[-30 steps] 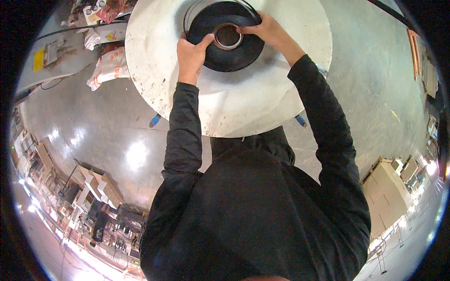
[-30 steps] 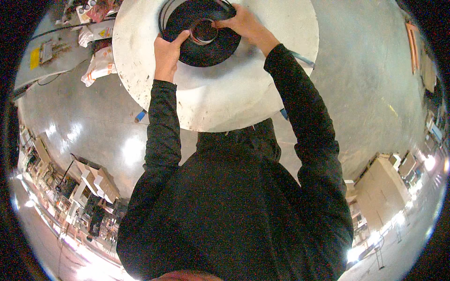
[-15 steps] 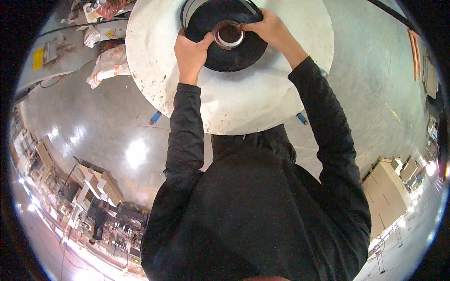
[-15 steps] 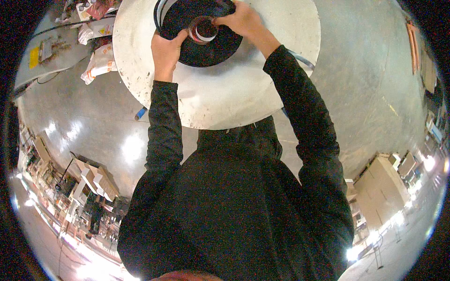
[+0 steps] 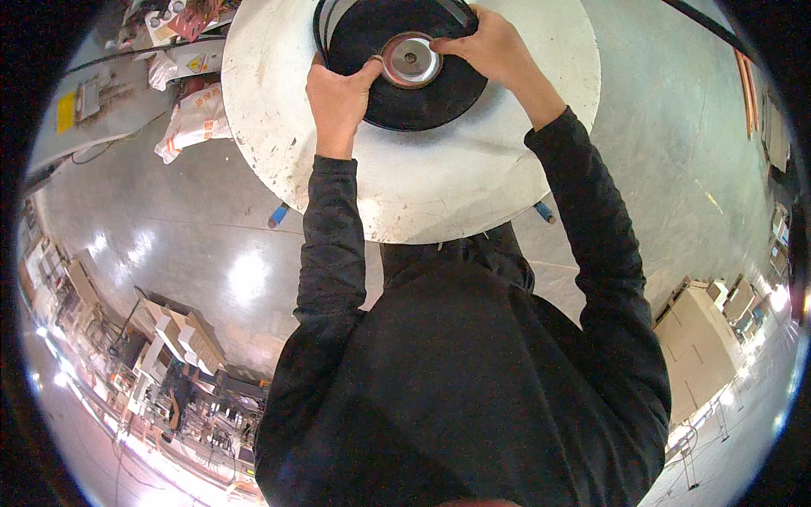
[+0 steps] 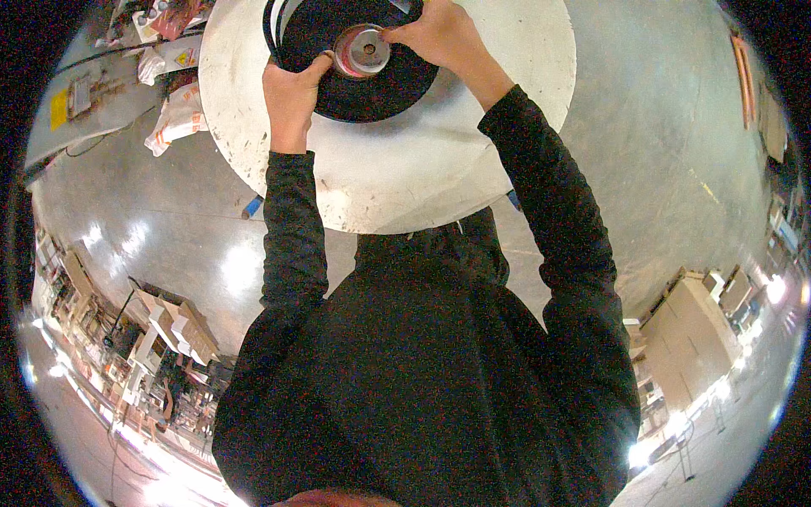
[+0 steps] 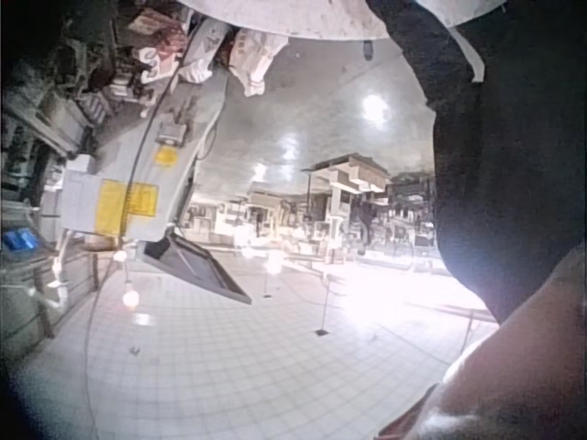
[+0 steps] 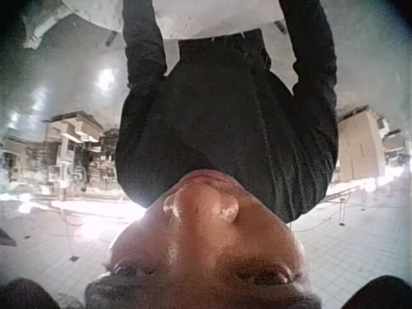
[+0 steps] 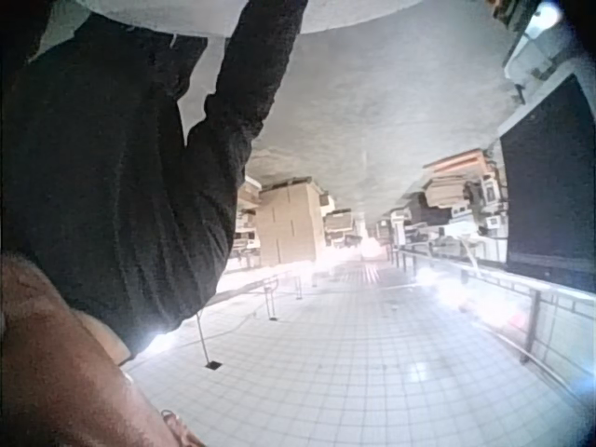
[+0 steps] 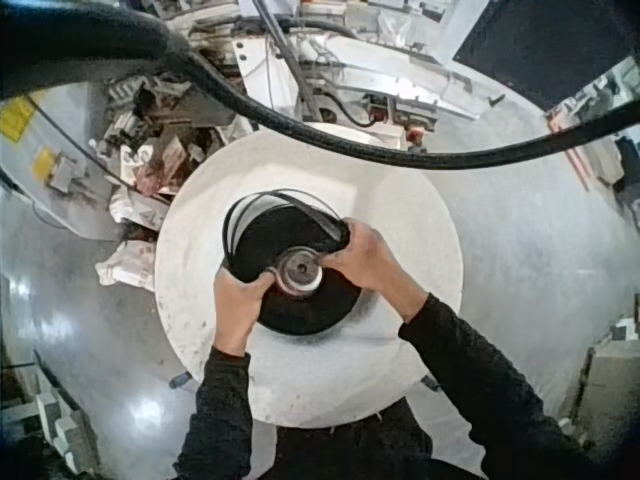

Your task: The person picks up a roll of edge banding, places it on a rotating turntable, feeds the end through a guide, and then moves to the side to pick up a circular object.

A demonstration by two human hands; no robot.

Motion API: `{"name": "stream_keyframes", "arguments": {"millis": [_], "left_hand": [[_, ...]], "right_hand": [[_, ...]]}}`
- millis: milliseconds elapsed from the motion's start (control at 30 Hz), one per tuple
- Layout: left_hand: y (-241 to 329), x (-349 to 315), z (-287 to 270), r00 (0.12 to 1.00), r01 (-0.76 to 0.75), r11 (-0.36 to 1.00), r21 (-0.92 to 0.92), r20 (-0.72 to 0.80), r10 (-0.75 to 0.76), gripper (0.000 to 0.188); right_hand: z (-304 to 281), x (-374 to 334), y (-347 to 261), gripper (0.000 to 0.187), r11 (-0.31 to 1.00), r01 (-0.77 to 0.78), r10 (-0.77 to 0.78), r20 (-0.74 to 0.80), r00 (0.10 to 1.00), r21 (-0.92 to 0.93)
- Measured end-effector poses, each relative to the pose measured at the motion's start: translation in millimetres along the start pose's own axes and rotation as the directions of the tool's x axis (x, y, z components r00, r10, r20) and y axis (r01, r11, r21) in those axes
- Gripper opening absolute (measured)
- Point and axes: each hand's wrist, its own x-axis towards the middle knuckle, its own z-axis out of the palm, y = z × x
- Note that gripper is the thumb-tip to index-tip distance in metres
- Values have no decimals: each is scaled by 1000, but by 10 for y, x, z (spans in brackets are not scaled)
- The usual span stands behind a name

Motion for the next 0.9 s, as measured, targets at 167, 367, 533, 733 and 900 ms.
{"name": "stream_keyframes", "arguments": {"millis": [167, 367, 533, 733, 900], "left_hand": [[94, 16, 12, 996, -77, 997, 6, -34, 77, 76], [80, 101, -100, 996, -90, 994, 57, 2, 90, 77], [205, -34, -92, 997, -54, 996, -77, 47, 58, 70], [170, -802, 217, 994, 88, 981, -170, 84, -74, 58], [48, -1659, 581, 969, 231, 967, -105, 109, -219, 53]], "right_hand": [[0, -6, -90, 64, 997, 10, -15, -68, 998, -75], [44, 26, -146, 62, 998, 38, -43, -98, 994, -47], [-17, -95, 136, 78, 997, 71, -71, -30, 997, 3], [-267, -701, 495, 96, 953, -167, 109, 230, 967, 252], [-247, -1348, 1086, 83, 858, -409, 259, 425, 868, 312]]}}
